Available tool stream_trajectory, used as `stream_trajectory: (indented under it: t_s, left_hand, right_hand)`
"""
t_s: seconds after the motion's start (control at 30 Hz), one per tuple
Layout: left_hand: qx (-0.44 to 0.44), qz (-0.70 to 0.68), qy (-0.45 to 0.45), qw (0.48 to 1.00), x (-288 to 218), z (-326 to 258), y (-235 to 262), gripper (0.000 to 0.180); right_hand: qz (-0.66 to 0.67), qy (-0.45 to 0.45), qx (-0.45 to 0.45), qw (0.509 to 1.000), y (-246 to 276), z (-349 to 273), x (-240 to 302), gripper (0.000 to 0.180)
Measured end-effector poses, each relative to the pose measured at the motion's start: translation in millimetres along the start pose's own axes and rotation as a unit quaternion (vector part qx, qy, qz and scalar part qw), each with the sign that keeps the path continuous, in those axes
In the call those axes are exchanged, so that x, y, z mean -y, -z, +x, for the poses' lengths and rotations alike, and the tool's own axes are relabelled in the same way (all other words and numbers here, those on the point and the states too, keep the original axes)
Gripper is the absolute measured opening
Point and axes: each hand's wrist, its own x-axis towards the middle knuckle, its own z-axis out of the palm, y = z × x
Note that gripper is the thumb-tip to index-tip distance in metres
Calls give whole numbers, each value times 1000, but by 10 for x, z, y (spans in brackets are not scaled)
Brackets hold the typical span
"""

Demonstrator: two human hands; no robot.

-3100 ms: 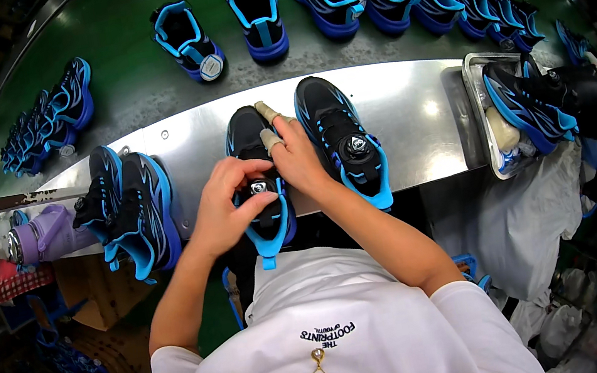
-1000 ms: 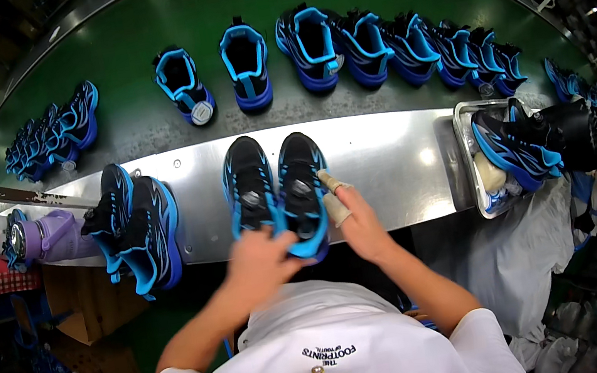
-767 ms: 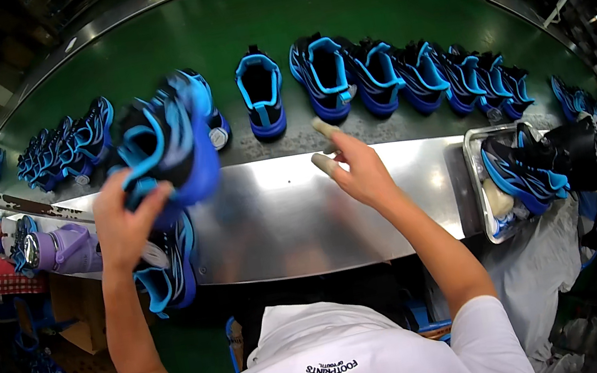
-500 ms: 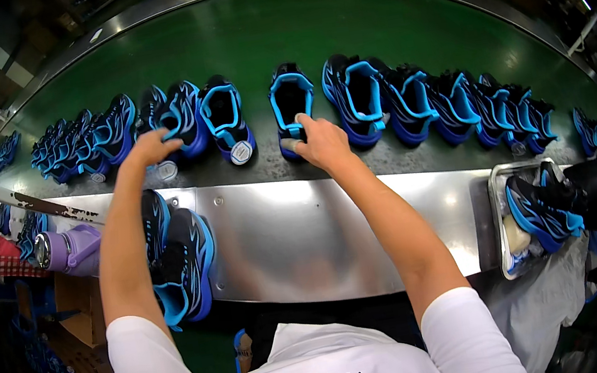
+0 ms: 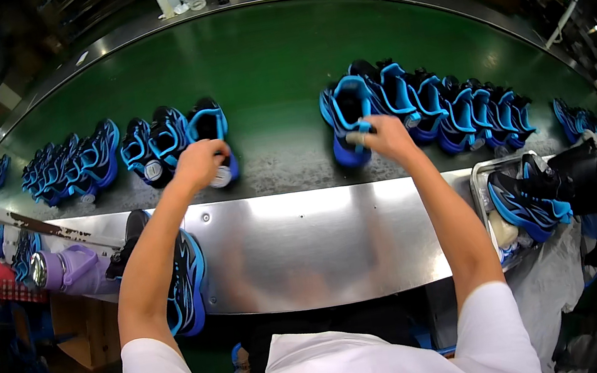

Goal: The person cleans a pair of black and blue sneakers by wiping the surfaces and around the dial closure with a cloth, then places them on a conveyor belt and picks up another pair to repeat the process.

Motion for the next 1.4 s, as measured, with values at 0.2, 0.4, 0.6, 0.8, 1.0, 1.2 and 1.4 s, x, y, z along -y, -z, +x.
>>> stream_trajectory:
  t_s: [0.2,0.4,0.6,0.8,1.0,1.2,1.4]
  left_hand:
    - [7,-77,-220,972,-1174,-1684,-244,13]
    - [25,-212,-157,964,-1377,-2468,-503,28]
    - [-216,-140,-106,960,-1390,-2169,-209,49]
    - [-136,-144,-178,964,-1267,-1812,-523,43]
    - [-168,-122,-181,961,-1283,-1833,-643,43]
    - [-182,-212,-161,946,-1250,-1892,-714,37]
    - [-140,20,-247,958,-1507,-1888,-626,14]
  right_hand:
    - [-8,229,48,972,-146,-1733,472,22]
    - [57,126,173,975,-325,-2716,417,35]
    - [-58,203,-95,973,134,-2211,842,46]
    - [-23,273,-42,961,-428,-1818,398,46]
    - [26,171,-19,985,-340,-2011,672,47]
    - [-41,213,-31,976,-365,-2112,525,49]
    - [-211,264,-35,940,-597,-2246,782,34]
